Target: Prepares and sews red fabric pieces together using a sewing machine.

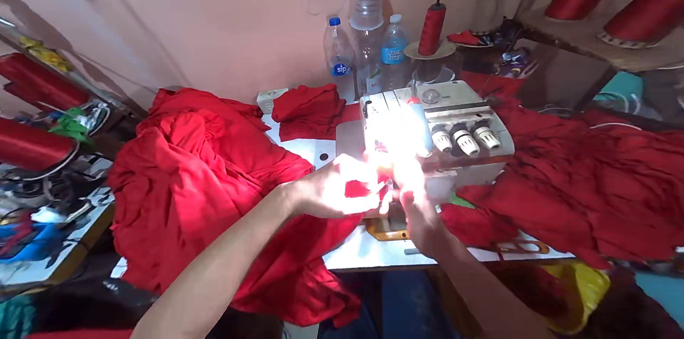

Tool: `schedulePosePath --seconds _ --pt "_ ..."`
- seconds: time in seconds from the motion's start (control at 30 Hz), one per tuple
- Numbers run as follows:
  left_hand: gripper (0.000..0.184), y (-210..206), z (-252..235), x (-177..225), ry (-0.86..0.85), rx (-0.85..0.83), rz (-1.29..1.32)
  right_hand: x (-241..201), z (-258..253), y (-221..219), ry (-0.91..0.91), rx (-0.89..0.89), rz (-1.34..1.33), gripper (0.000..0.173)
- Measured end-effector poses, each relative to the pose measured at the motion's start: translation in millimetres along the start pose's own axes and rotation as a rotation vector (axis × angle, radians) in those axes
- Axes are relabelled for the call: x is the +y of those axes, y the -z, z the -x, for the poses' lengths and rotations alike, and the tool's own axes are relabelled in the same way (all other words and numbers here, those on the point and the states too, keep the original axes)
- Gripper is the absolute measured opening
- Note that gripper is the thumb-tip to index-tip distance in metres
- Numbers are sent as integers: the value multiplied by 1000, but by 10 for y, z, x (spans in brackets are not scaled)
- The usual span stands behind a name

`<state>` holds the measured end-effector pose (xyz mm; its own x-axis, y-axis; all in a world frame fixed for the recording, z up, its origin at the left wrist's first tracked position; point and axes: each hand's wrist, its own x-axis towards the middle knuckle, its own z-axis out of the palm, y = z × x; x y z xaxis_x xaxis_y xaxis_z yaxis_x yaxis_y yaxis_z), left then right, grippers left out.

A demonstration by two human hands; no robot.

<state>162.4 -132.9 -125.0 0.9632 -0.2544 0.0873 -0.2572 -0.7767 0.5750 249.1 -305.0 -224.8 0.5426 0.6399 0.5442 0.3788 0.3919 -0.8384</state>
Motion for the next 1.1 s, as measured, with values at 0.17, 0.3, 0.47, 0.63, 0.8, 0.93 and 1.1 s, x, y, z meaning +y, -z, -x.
schedulePosePath --seconds 0.17,0.3,0.47,0.63,0.8,0.93,1.1 --pt "26 49 -22 -64 22 -62 -547 57 -9 73 -41 -73 53 76" --pt "24 54 -51 1 -54 -79 -357 11 -40 82 -84 -121 132 89" --pt "27 20 -44 -108 -1 -70 -292 -91 -45 125 -30 -170 195 86" --pt "18 126 -51 -170 148 16 -627 -235 -12 233 119 -120 754 33" --pt "13 255 -95 -29 262 -180 22 -196 -79 -274 -266 -785 440 46" --pt "22 264 -128 -2 398 -222 -389 173 121 -519 89 -224 31 28" --pt "37 46 -103 366 89 -334 -554 -79 -19 147 -215 -217 -27 29"
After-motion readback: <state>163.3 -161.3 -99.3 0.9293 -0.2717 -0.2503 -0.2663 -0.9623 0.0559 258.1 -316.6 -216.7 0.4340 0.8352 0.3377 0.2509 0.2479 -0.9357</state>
